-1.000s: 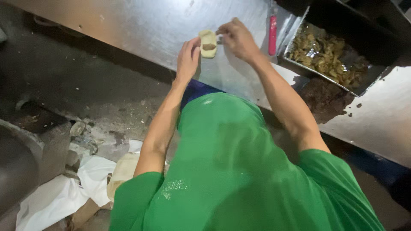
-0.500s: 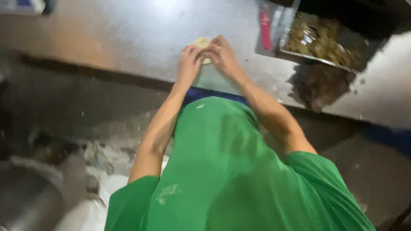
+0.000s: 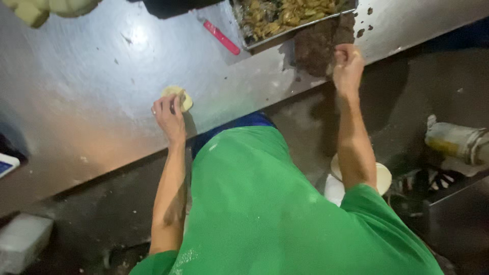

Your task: The person prepares filled bread by rolling out pieces of dough, adding a filling from a tray, rolling them into cylinders, and cutting them with a knife.

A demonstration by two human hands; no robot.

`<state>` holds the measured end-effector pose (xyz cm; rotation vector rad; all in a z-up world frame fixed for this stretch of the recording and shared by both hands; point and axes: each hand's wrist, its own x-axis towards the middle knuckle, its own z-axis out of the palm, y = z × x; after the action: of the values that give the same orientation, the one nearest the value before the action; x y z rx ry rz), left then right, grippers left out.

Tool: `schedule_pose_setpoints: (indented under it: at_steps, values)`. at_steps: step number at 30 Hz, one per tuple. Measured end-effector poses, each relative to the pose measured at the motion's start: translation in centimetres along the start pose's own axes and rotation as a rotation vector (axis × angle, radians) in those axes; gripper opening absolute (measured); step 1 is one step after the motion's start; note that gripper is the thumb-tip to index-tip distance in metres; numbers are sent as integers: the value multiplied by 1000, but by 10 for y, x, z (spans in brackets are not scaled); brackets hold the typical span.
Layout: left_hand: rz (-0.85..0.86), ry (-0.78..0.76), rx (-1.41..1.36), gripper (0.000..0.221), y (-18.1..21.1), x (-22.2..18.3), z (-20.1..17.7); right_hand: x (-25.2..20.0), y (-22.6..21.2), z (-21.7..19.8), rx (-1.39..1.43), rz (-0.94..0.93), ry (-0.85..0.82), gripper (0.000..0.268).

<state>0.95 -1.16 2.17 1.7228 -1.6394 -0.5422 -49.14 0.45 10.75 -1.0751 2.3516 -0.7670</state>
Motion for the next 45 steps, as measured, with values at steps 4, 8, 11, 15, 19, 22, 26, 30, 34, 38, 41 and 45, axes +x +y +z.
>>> schedule_pose_setpoints:
  at_steps: [4,8,11,15,19,22,26,30,34,38,41,45]
  values:
    - [49,-21,27,10,5,2,1,38,28,-11,-221,-203,50,25]
    - [69,-10,22,13,-2,-9,-2,64,43,7,-337,-378,24,47]
    - [60,8,24,15,-8,-6,5,77,47,3,-383,-444,13,46]
    - [54,67,29,18,-12,-5,11,84,56,-5,-420,-526,32,33]
    - [22,140,-25,19,-3,0,4,87,69,-24,237,-135,-114,21]
    - [-49,167,-111,21,1,-1,-7,72,67,-32,439,-73,-60,31]
    - [-85,187,-131,23,3,-4,-11,56,46,-37,510,-38,0,32]
    - [-86,177,-88,19,1,0,-12,56,21,-25,481,75,48,26]
    - [-115,165,-139,19,2,-4,-20,64,36,-7,102,-334,156,27]
    - [-136,200,-168,20,2,-2,-27,80,66,-8,-363,-526,50,20]
    - [-163,244,-161,20,-2,-15,-34,89,68,-27,-374,-488,-49,20]
    - [-178,253,-135,19,-15,-24,-35,75,22,-38,216,-125,-142,25]
